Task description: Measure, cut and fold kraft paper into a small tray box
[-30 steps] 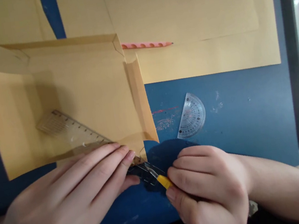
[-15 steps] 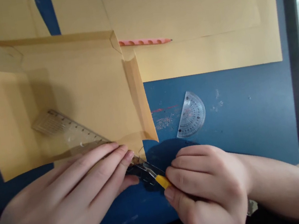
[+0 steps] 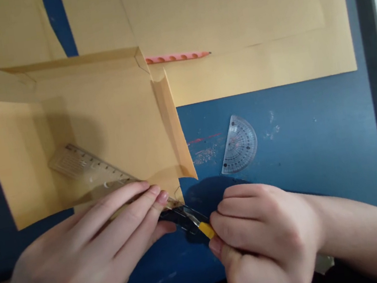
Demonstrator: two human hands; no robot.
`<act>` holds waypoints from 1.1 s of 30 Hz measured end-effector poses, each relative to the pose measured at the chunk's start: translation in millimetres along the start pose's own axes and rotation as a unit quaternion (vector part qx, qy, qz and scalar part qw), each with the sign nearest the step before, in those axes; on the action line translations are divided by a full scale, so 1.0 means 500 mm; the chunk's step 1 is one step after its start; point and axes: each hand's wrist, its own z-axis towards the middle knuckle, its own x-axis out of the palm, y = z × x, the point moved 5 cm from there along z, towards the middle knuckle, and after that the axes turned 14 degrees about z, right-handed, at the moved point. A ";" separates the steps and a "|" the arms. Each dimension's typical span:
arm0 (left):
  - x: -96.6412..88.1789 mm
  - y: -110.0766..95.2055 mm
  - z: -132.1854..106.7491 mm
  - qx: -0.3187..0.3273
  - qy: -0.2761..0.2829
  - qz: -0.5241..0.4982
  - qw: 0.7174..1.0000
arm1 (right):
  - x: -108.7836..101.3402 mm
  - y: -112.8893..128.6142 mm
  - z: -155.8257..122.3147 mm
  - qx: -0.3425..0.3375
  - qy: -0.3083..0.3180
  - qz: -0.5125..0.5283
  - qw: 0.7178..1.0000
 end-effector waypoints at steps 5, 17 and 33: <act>-0.001 0.003 0.004 -0.008 -0.003 0.006 1.000 | 0.002 0.011 -0.015 0.026 0.044 0.015 0.999; 0.006 -0.004 0.000 0.040 -0.019 -0.004 0.999 | -0.084 -0.030 0.055 -0.040 0.011 0.051 0.998; 0.040 0.030 0.030 -0.007 0.002 -0.061 0.998 | -0.097 -0.154 0.048 0.150 -0.158 -0.013 0.976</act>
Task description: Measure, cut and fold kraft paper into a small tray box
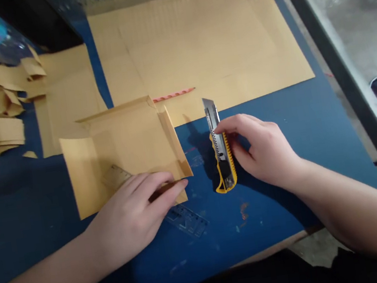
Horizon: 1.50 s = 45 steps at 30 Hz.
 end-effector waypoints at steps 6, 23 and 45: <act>-0.001 0.015 0.014 0.004 0.052 -0.060 0.997 | -0.007 -0.014 0.013 0.054 0.012 0.023 0.998; 0.015 0.016 0.036 0.023 0.014 -0.010 1.000 | 0.007 -0.002 -0.004 0.019 0.005 -0.018 1.000; -0.059 0.048 0.012 0.064 -0.083 0.039 0.994 | 0.002 -0.010 -0.007 -0.006 0.004 -0.055 0.998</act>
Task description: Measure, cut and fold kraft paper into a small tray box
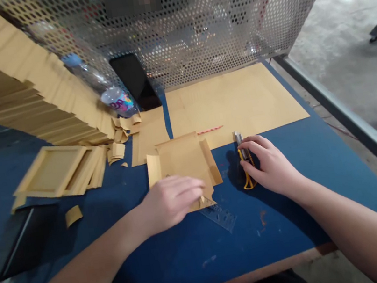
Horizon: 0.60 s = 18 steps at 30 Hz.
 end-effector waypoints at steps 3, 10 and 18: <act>-0.052 0.123 -0.032 -0.164 0.017 0.106 0.981 | -0.002 -0.001 -0.001 -0.001 0.001 -0.006 1.000; -0.133 0.323 -0.130 -0.402 0.088 0.279 0.868 | 0.000 -0.003 0.003 -0.009 0.000 -0.016 1.000; -0.033 0.163 -0.043 -0.196 0.194 0.149 0.950 | 0.012 0.017 -0.013 0.008 0.020 -0.077 0.997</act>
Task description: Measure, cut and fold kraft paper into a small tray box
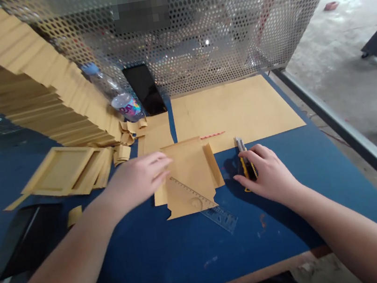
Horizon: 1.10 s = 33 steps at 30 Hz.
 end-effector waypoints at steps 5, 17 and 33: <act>0.010 -0.060 0.001 0.099 0.041 -0.038 0.994 | 0.010 0.000 -0.008 0.038 0.026 -0.053 0.998; 0.051 -0.150 -0.013 0.240 0.012 -0.049 0.969 | -0.022 -0.018 -0.005 0.107 -0.053 -0.006 0.993; -0.016 -0.225 -0.074 0.333 -0.142 0.021 0.932 | 0.073 0.082 0.086 0.141 0.058 0.134 0.979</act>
